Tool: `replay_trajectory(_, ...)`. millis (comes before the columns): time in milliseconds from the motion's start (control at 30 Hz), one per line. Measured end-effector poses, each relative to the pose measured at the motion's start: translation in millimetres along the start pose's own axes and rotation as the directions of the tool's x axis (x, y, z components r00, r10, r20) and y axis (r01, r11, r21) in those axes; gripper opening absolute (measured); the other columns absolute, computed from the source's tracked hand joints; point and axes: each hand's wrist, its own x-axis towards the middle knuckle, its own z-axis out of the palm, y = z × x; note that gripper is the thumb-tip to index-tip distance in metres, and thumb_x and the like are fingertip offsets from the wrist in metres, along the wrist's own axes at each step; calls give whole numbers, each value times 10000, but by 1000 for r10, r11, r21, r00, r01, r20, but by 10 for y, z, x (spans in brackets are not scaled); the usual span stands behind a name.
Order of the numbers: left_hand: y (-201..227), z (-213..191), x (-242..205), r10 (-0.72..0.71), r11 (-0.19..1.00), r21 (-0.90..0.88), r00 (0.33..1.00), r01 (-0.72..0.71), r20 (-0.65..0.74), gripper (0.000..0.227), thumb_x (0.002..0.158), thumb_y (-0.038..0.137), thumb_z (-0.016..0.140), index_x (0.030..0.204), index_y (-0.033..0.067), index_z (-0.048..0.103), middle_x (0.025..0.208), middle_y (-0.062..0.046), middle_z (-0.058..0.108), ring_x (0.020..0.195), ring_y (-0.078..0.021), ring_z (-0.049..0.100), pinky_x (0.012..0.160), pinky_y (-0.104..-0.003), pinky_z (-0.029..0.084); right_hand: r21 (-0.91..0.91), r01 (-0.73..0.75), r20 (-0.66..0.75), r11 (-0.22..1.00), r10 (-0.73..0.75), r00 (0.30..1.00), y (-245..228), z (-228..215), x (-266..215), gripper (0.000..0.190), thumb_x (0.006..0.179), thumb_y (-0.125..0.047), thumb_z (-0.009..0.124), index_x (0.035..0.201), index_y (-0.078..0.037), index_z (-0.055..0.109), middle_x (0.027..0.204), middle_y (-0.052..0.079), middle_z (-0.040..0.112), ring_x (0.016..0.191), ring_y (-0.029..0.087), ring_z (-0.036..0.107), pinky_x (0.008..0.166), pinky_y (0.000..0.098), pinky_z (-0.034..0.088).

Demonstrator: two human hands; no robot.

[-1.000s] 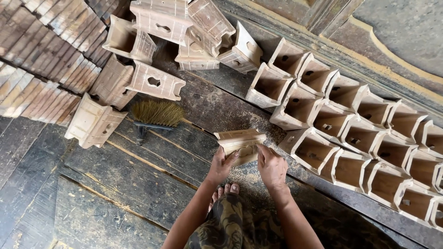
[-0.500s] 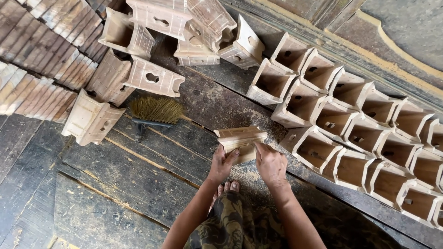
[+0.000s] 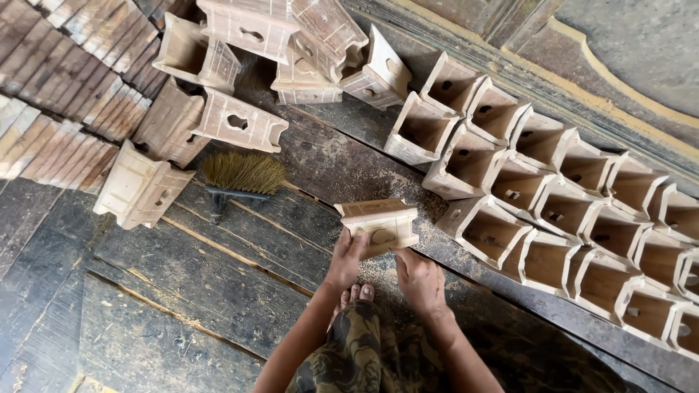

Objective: Hand-sanding small decorative wooden boxes to smooth edges and surfaces.

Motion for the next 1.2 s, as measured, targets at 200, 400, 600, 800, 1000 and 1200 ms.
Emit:
replay_trajectory(200, 1745, 290, -566, -133, 991, 37, 991, 132, 15, 787, 1066, 500, 124, 1525, -122, 269, 1581, -349, 285, 1495, -445, 233, 1259, -505, 150, 127, 60, -91, 990, -49, 995, -281, 185, 222, 185, 1005, -106, 589, 1091, -147, 747, 859, 96, 805, 503, 166, 723, 545, 295, 588)
replay_trajectory(400, 1472, 188, -423, -70, 993, 94, 997, 68, 22, 804, 1068, 482, 28, 1523, -145, 244, 1589, -354, 253, 1502, -444, 207, 1264, -489, 112, 76, 80, -106, 994, -72, 992, -416, 199, 301, 208, 964, -134, 630, 1125, -208, 736, 986, 81, 804, 694, 320, 773, 588, 447, 615)
replay_trajectory(600, 1669, 223, -512, -28, 996, 82, 999, 25, 36, 752, 1056, 427, 19, 1554, -103, 207, 1605, -313, 258, 1504, -433, 211, 1255, -501, 131, -37, 85, -52, 996, -87, 995, -561, 62, 370, 205, 1006, -102, 584, 1123, -156, 743, 855, 76, 801, 497, 134, 709, 502, 249, 569)
replay_trajectory(800, 1338, 198, -425, 0, 991, 134, 999, -6, 45, 694, 1057, 336, -2, 1568, -94, 185, 1598, -333, 260, 1493, -449, 247, 1246, -494, 166, -208, 172, 58, 963, -163, 985, -479, 96, 333, 198, 992, -76, 551, 1081, -127, 721, 681, 17, 741, 409, 87, 614, 410, 212, 498)
replay_trajectory(1000, 1281, 248, -487, 48, 995, 80, 997, -53, 58, 715, 1032, 343, -77, 1591, -56, 120, 1605, -335, 228, 1467, -489, 267, 1220, -525, 231, -195, 214, 90, 957, -200, 976, -26, 576, -90, 179, 921, -37, 593, 1007, -141, 711, 561, -43, 668, 344, 57, 529, 372, 196, 392)
replay_trajectory(1200, 1109, 161, -343, 67, 997, 33, 994, -70, 87, 707, 1029, 362, -101, 1614, 3, 67, 1617, -317, 215, 1466, -457, 294, 1207, -519, 280, 58, 130, 26, 990, -132, 991, -353, 97, -5, 184, 991, -64, 588, 1101, -105, 729, 610, 10, 708, 352, 77, 537, 379, 192, 442)
